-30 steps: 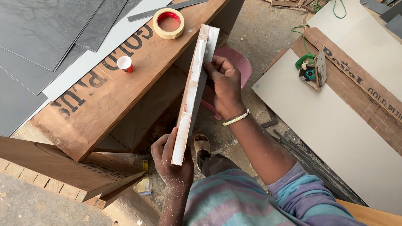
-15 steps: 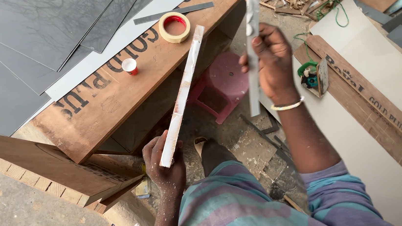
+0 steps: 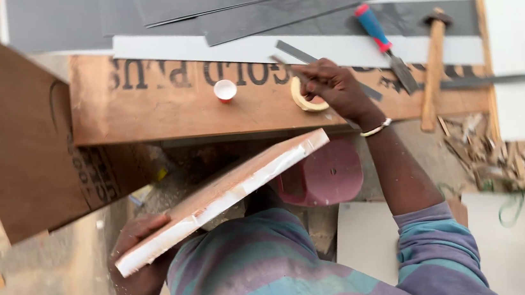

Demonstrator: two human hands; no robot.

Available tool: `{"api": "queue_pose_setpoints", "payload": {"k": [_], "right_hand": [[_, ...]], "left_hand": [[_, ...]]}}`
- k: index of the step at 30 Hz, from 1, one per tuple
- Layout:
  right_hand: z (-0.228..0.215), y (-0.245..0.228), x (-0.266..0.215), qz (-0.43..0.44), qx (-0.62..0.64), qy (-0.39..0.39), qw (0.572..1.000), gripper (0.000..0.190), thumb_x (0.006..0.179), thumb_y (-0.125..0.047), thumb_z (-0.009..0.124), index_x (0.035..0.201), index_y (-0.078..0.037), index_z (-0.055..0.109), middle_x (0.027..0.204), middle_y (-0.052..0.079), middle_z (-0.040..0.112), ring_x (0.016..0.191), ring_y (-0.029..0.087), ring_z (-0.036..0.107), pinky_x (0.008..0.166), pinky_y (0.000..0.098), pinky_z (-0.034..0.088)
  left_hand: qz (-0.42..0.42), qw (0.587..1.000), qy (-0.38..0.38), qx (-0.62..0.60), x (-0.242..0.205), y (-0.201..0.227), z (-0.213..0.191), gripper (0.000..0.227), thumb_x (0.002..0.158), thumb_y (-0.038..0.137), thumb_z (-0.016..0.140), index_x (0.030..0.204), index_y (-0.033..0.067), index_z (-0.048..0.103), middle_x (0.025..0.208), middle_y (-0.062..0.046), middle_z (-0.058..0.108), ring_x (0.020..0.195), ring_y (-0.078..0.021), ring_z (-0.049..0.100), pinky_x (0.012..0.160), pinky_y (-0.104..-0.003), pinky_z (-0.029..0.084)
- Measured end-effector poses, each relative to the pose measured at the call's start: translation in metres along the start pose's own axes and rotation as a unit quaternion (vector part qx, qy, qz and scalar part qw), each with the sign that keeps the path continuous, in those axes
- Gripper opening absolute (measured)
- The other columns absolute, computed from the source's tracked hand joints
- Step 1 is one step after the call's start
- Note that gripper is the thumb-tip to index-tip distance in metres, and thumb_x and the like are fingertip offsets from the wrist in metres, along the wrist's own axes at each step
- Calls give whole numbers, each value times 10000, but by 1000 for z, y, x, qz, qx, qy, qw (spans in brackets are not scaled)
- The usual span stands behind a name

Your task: Applying edge banding to a plywood board using adhesive and a scraper.

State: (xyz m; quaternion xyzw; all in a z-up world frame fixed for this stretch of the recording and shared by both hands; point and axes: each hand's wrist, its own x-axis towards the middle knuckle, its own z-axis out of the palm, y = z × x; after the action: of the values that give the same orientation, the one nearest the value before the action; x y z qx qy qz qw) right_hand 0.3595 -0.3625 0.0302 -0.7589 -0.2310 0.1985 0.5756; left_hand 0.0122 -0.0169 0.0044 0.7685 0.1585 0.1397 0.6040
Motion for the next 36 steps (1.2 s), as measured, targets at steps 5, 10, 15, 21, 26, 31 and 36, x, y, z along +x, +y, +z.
{"api": "queue_pose_setpoints", "payload": {"k": [5, 10, 15, 21, 26, 31, 36], "right_hand": [[54, 13, 64, -75, -230, -115, 964, 417, 944, 60, 665, 1324, -102, 725, 1087, 71, 570, 919, 208, 624, 806, 350, 547], [73, 31, 72, -197, -292, -120, 928, 444, 913, 109, 618, 1289, -112, 705, 1159, 103, 548, 951, 200, 655, 815, 345, 576], [71, 28, 74, -207, -340, -139, 907, 467, 919, 94, 648, 1343, -103, 668, 1119, 102, 534, 923, 206, 652, 788, 344, 592], [62, 33, 65, -222, -333, -137, 906, 488, 932, 96, 650, 1381, -95, 638, 1138, 107, 518, 923, 190, 654, 789, 339, 601], [65, 35, 62, -228, -358, -132, 896, 478, 924, 69, 683, 1368, -105, 654, 1119, 94, 528, 918, 205, 642, 774, 354, 590], [60, 36, 55, -229, -369, -153, 888, 407, 949, 40, 671, 1333, -95, 653, 1125, 82, 546, 950, 202, 645, 813, 341, 603], [58, 20, 53, -222, -381, -148, 886, 380, 943, 16, 693, 1312, -73, 673, 1104, 90, 552, 919, 215, 643, 764, 353, 591]], "left_hand": [[-100, 984, 135, -52, -24, 10, 32, 642, 721, 1, 862, 1286, 13, 559, 1212, -97, 675, 1150, -220, 660, 1014, -364, 566], [-101, 977, 176, -64, -34, 13, 41, 697, 723, -8, 858, 1314, 32, 491, 1270, -105, 636, 1239, -216, 626, 1077, -387, 550], [-106, 973, 198, -47, -35, 21, 46, 692, 710, 5, 873, 1295, 36, 504, 1252, -101, 645, 1220, -207, 635, 1067, -378, 556], [-87, 972, 214, -35, -36, 16, 49, 716, 690, 29, 902, 1286, 50, 507, 1241, -93, 646, 1221, -198, 636, 1076, -368, 554], [-85, 971, 219, -48, -41, 12, 50, 677, 709, 32, 900, 1270, 62, 524, 1242, -92, 653, 1224, -200, 646, 1081, -375, 563], [-74, 969, 221, -85, -40, 12, 50, 636, 729, 29, 887, 1253, 76, 528, 1242, -91, 660, 1243, -201, 650, 1095, -390, 572], [-78, 962, 228, -130, -39, 9, 51, 613, 751, 1, 871, 1256, 79, 533, 1251, -88, 656, 1248, -199, 645, 1107, -400, 572]]}}
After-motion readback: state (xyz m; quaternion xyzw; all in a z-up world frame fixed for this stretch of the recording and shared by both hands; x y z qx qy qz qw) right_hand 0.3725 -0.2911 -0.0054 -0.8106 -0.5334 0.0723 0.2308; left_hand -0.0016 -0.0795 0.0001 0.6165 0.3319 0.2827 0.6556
